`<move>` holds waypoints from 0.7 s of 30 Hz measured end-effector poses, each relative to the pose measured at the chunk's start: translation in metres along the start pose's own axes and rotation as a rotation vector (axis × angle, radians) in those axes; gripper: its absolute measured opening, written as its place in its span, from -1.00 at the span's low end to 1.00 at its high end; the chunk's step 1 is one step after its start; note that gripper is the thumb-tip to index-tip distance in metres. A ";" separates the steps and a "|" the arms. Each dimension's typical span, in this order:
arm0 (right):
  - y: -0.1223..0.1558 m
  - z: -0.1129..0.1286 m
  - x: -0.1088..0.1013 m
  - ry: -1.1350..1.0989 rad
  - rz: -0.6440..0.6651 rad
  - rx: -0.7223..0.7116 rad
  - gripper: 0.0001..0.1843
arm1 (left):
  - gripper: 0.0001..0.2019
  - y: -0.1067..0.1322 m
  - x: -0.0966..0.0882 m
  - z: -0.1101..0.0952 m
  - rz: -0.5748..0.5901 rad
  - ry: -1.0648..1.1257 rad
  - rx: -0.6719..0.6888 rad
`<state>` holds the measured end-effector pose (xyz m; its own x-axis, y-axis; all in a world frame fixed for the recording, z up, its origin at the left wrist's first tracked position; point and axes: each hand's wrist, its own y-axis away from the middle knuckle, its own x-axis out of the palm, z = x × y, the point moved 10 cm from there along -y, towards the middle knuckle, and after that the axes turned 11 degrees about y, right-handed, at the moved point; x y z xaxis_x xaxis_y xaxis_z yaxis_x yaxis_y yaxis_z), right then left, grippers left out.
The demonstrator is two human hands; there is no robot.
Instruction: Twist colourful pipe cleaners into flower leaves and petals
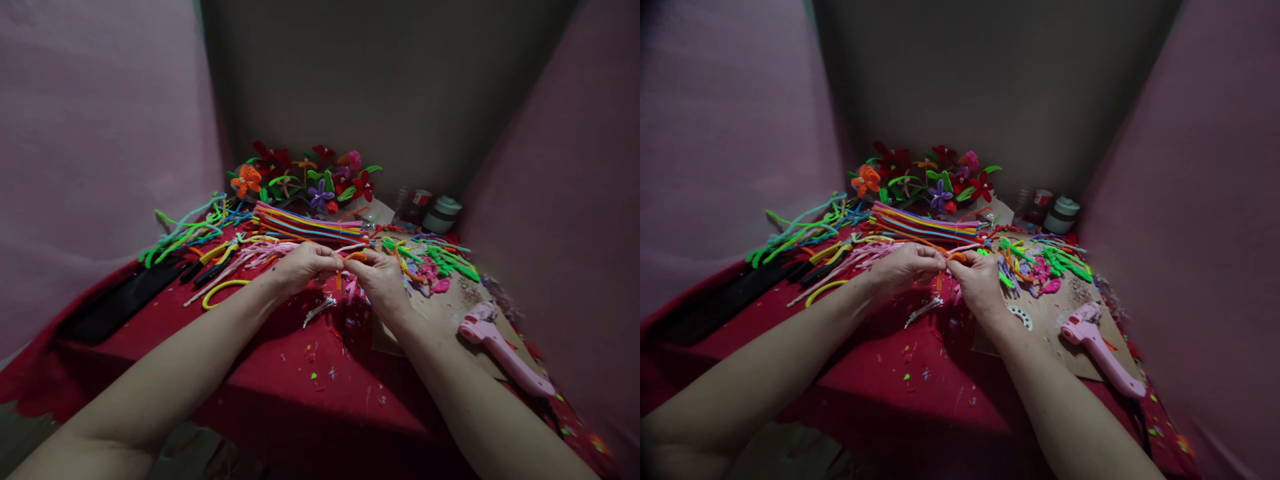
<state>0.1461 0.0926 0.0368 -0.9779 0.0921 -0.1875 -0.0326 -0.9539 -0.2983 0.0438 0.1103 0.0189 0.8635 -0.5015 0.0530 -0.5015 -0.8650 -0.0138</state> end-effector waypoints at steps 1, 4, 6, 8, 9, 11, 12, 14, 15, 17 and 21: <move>0.000 -0.001 -0.001 -0.012 -0.015 0.008 -0.91 | -0.88 0.001 -0.002 -0.010 -0.052 -0.180 0.106; 0.001 -0.018 0.001 -0.149 -0.031 0.154 -0.93 | -0.88 0.014 0.015 -0.042 -0.148 -0.824 0.486; 0.003 -0.034 0.005 -0.265 -0.031 0.288 -0.88 | -0.82 0.026 0.040 -0.049 -0.137 -1.223 0.706; 0.004 -0.045 0.008 -0.358 -0.043 0.367 -0.79 | -0.76 0.035 0.060 -0.045 -0.099 -1.488 0.841; 0.003 -0.047 0.010 -0.398 -0.043 0.379 -0.75 | -0.75 0.038 0.065 -0.043 -0.095 -1.563 0.879; 0.001 -0.048 0.013 -0.452 -0.015 0.364 -0.74 | -0.74 0.039 0.067 -0.042 -0.110 -1.613 0.900; 0.000 -0.047 0.014 -0.458 0.001 0.350 -0.74 | -0.73 0.038 0.064 -0.043 -0.130 -1.590 0.884; -0.001 -0.046 0.013 -0.428 0.009 0.332 -0.75 | -0.75 0.034 0.051 -0.048 -0.190 -1.432 0.807; -0.002 -0.046 0.011 -0.407 0.002 0.330 -0.75 | -0.77 0.029 0.041 -0.050 -0.213 -1.287 0.742; -0.003 -0.046 0.009 -0.376 -0.002 0.334 -0.75 | -0.76 0.017 0.021 -0.046 -0.172 -0.888 0.546; -0.003 -0.041 0.013 -0.306 0.071 0.311 -0.78 | -0.67 0.003 0.016 -0.017 0.122 -0.158 0.136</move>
<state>0.1420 0.1080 -0.0030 -0.9946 -0.0206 0.1022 0.0217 -0.9997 0.0096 0.0549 0.0998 0.0369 0.7996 -0.5896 -0.1142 -0.6005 -0.7863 -0.1454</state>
